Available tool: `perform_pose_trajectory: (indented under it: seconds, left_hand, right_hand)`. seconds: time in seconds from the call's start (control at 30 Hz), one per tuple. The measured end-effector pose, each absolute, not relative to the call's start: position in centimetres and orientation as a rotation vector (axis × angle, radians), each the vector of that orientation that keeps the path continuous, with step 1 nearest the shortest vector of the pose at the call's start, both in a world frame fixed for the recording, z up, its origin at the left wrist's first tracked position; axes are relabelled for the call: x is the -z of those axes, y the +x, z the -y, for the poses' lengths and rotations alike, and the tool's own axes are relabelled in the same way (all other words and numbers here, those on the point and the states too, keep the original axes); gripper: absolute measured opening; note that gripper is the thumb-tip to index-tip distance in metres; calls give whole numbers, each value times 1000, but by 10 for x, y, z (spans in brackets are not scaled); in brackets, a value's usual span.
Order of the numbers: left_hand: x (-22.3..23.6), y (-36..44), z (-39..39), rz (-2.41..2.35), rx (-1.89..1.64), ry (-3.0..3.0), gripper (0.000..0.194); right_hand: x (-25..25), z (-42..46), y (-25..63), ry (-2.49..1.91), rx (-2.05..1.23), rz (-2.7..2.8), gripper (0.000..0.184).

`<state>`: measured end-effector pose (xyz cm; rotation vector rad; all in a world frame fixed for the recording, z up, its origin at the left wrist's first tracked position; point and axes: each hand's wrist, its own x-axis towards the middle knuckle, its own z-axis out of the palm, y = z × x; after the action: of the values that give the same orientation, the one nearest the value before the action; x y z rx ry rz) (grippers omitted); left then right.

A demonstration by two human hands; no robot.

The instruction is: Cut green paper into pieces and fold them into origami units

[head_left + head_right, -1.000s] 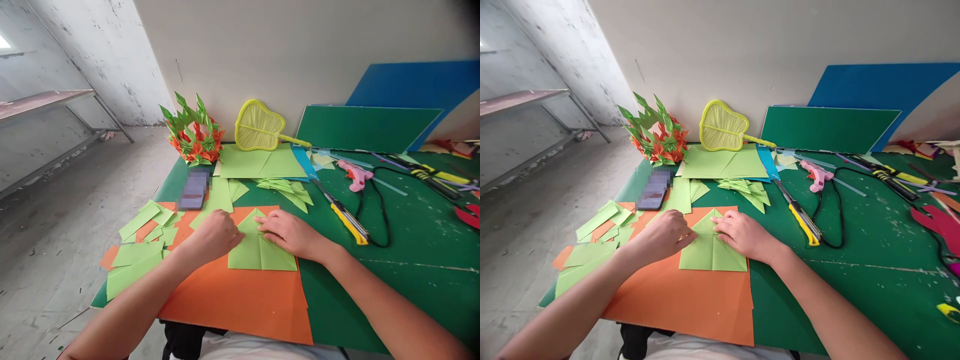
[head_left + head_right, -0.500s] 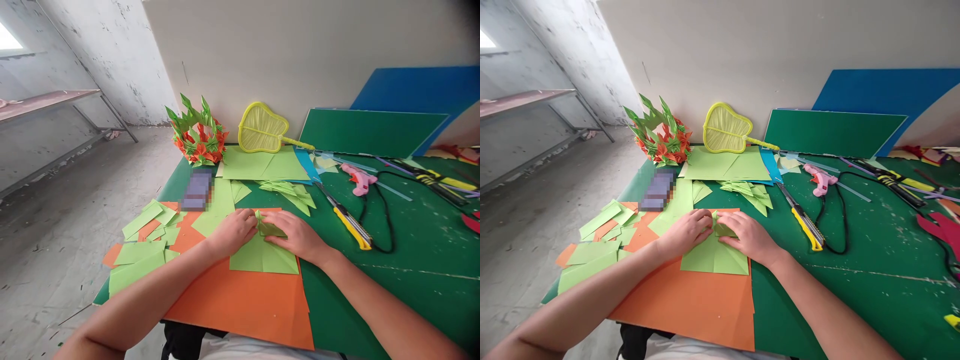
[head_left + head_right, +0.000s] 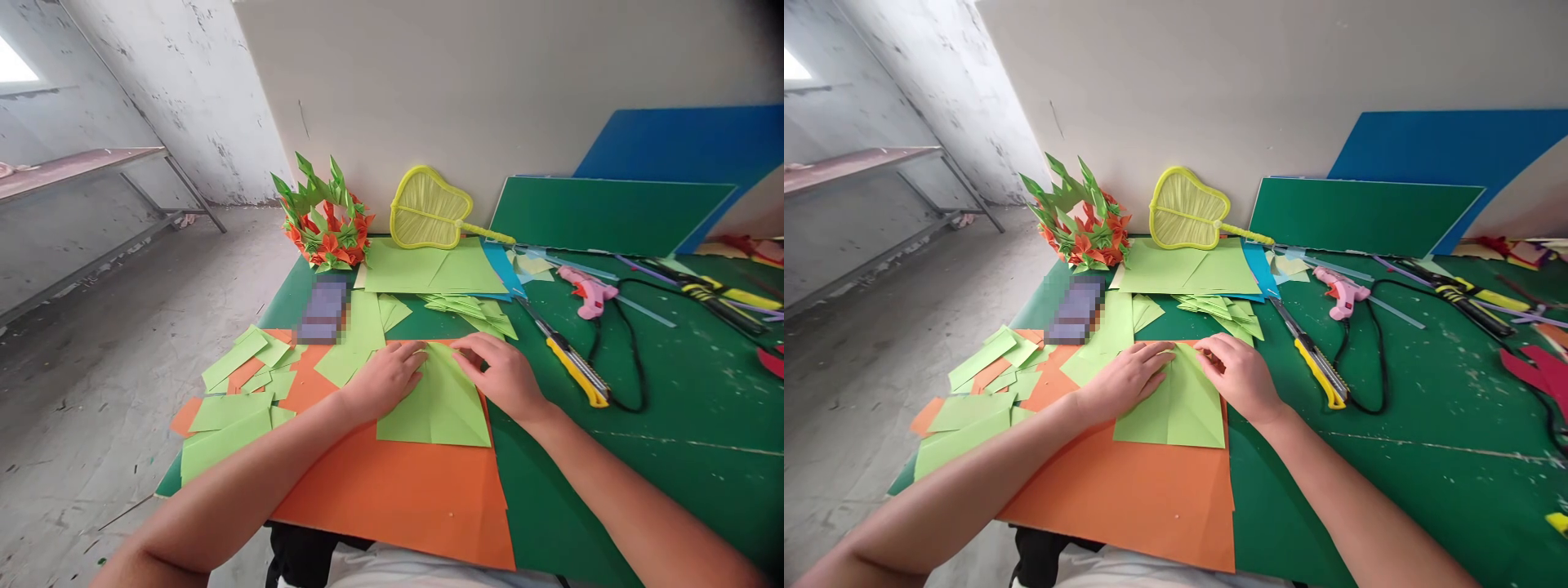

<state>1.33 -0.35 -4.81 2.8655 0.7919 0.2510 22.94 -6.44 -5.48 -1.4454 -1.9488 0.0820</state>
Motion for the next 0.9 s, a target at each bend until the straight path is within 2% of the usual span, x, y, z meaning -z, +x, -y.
perform_pose_trajectory:
  seconds: [0.37, 0.9]
  left_hand:
    - [48, 14, 3, -785, -201, 2945, 35]
    - [36, 15, 10, -844, 66, 3020, 44]
  right_hand:
    - [61, 62, 243, -1267, 54, 2228, 21]
    - [58, 59, 245, -1301, 95, 2217, 23]
